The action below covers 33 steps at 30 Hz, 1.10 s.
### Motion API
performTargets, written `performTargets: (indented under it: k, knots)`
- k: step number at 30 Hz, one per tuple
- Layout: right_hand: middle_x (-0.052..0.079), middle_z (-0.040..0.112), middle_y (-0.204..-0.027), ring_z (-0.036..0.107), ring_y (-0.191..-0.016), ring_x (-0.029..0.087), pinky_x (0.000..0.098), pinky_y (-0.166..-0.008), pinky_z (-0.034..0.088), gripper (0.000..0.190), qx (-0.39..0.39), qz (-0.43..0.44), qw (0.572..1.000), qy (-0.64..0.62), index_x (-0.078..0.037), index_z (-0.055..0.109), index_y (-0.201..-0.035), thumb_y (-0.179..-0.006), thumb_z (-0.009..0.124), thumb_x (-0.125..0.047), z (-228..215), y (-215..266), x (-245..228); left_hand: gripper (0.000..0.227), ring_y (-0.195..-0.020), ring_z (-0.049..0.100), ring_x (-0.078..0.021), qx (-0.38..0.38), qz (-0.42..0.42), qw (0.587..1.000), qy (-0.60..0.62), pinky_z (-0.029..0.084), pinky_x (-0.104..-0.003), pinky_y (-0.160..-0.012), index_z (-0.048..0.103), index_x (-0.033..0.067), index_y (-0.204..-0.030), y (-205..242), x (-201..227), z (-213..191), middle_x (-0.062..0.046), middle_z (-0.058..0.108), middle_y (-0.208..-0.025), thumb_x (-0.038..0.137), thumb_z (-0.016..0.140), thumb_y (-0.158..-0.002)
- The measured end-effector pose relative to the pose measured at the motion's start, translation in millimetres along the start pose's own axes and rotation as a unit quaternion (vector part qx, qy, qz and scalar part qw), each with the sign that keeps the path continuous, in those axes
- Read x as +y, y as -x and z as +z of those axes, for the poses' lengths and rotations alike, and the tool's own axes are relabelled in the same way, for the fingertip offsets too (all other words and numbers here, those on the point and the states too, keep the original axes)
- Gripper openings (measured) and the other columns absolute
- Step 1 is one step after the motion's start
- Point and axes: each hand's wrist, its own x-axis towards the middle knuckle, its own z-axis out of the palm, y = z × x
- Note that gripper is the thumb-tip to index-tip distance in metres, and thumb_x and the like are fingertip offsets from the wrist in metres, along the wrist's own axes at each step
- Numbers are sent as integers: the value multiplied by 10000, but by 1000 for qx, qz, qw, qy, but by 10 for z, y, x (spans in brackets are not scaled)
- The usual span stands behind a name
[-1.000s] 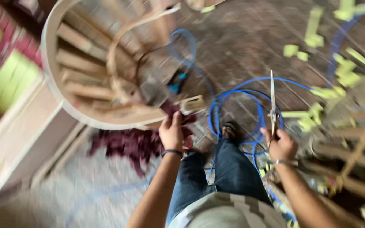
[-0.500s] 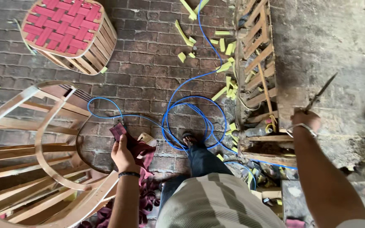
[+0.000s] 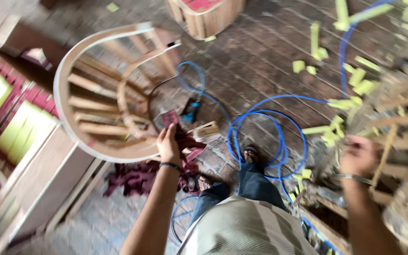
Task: The person weaves a maroon webbing strap through the slats of a wooden chair frame to form a seat. They use a pneumatic staple gun to secure the strap and scissors to trim excess material, repeating the process around the frame.
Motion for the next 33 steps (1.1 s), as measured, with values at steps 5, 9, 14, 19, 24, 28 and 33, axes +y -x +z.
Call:
performTargets:
  k: [5,9,14,19,24,28,33]
  knots:
    - [62,778,-1169,756,-1035,151,317,-936,606,428,-621,17,783,-24,-39,685,-1269,-872,736,-189,2526,1144,-976,187,-736,601,-90,34,73,996,48,513,-263,-643,697,20,-1006,261,140,-267,19,668,-863,206,700,-1022]
    - [169,737,-1194,696,-1096,276,422,-939,560,426,-691,-230,685,13,-28,715,-1160,-828,835,-266,3464,2228,-1589,158,-613,619,-125,90,62,988,108,516,-280,-531,680,52,-991,555,392,-401,-9,662,-786,207,648,-997]
    - [143,749,-1165,718,-1039,272,397,-885,569,294,-727,-49,674,-122,-33,690,-1239,-961,687,-130,3821,2864,-1859,224,-557,627,-137,81,89,986,115,534,-284,-500,641,46,-934,564,824,-833,-36,674,-749,260,630,-1001]
    - [101,719,-1004,723,-829,207,356,-689,603,496,-637,313,691,-135,-147,485,-1400,-931,554,-1,3874,2849,-1806,288,-621,595,-117,129,80,970,-190,496,-269,-536,705,33,-990,43,1057,-1327,-49,679,-789,313,649,-1033]
    - [165,733,-1021,713,-771,262,384,-654,603,379,-604,355,696,-161,-20,557,-1306,-932,554,38,4034,2453,-1571,340,-696,748,-202,133,47,954,-266,628,-337,-636,673,92,-1162,-808,1276,-1541,-98,781,-948,373,613,-980]
    - [149,703,-981,720,-801,269,398,-684,626,286,-558,447,669,-201,-34,549,-1244,-961,562,7,4210,2227,-1293,399,-883,751,-287,191,166,873,-417,578,-400,-807,718,43,-1157,-1465,1408,-1458,-167,770,-1002,398,637,-993]
    - [140,683,-921,685,-740,263,425,-647,607,268,-601,473,623,-166,-90,559,-1260,-994,550,-64,4549,1802,-1000,499,-1059,687,-402,228,318,824,-410,555,-425,-906,584,-5,-1311,-2273,1394,-1394,-288,642,-1238,362,704,-995]
